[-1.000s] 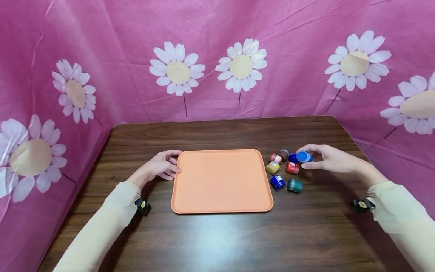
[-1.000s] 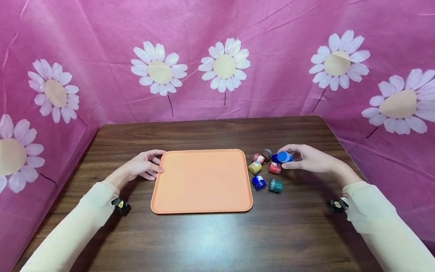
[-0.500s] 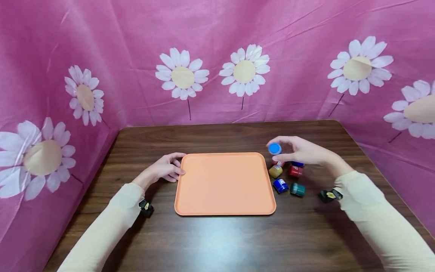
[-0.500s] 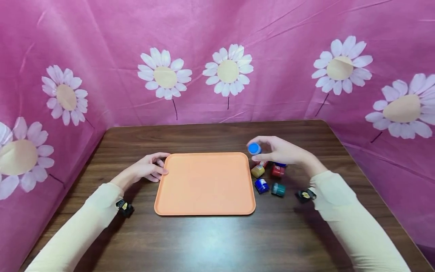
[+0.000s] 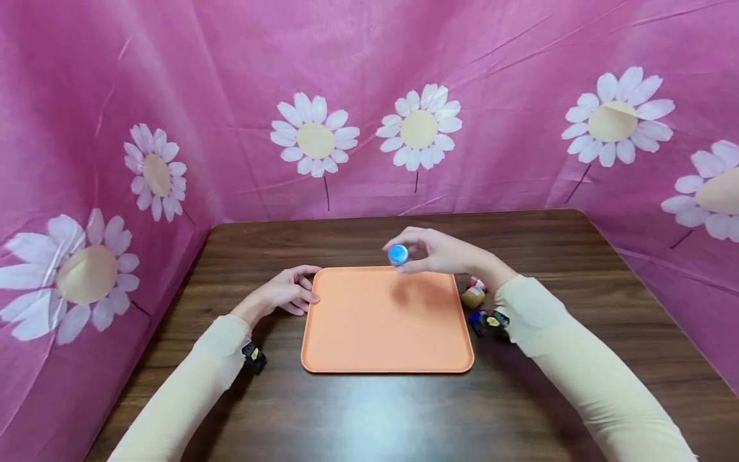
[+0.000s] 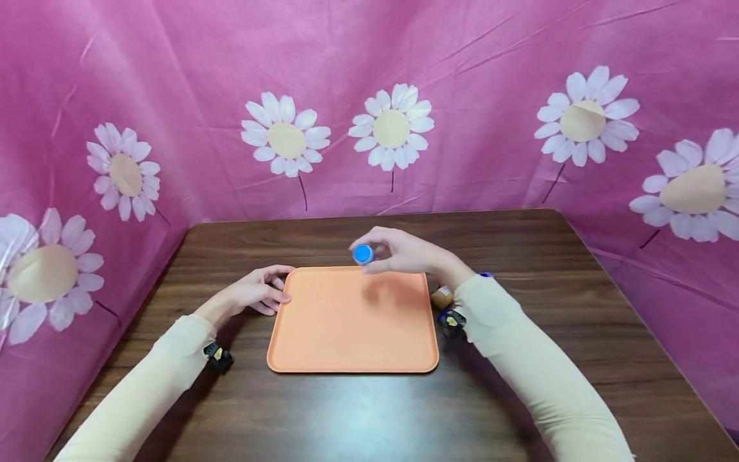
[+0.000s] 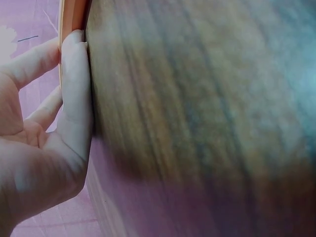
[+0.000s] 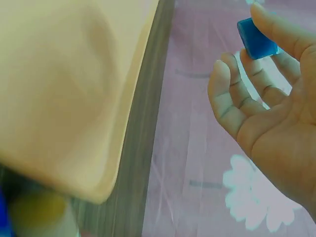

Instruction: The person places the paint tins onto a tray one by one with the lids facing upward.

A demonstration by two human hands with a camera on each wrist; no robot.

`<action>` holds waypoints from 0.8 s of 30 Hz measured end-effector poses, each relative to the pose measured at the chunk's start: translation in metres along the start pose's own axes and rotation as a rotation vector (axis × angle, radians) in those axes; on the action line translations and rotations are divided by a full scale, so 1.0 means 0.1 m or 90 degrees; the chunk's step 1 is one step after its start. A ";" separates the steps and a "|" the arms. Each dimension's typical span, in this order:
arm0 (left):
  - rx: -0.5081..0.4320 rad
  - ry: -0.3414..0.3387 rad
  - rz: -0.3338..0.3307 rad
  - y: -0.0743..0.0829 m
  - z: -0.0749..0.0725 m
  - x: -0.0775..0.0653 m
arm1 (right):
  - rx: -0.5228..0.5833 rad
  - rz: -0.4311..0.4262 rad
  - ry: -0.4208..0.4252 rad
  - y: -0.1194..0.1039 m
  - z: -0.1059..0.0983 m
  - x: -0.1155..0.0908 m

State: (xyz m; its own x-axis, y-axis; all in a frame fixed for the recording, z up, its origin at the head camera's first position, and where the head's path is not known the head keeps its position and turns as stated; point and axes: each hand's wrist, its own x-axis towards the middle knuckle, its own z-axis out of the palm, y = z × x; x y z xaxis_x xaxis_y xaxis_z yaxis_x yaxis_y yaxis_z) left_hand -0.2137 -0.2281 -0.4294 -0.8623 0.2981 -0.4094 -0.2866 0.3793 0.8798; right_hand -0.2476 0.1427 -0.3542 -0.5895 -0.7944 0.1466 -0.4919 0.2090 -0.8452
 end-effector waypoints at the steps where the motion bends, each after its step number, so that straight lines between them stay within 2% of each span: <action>1: 0.000 0.001 -0.001 0.00 0.00 -0.01 | 0.004 -0.004 -0.004 0.00 0.04 0.06; 7: 0.003 0.006 -0.006 0.02 0.02 -0.02 | 0.001 0.027 -0.015 -0.01 0.23 0.33; 12: 0.003 -0.001 -0.010 -0.02 0.02 -0.01 | 0.032 0.043 -0.014 0.02 0.42 0.50; 19: 0.011 0.000 -0.014 -0.06 -0.01 0.01 | 0.043 0.072 -0.011 0.13 0.63 0.66; 24: 0.012 -0.003 -0.005 -0.04 -0.02 0.03 | 0.107 0.109 0.011 0.25 0.72 0.72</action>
State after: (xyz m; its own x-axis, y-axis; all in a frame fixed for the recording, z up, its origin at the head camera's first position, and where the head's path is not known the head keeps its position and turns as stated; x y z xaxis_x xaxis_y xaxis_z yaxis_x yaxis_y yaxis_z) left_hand -0.2160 -0.2302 -0.4336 -0.8580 0.2989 -0.4178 -0.2859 0.3980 0.8717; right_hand -0.2565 0.0494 -0.4015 -0.6669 -0.7452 0.0010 -0.2712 0.2414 -0.9318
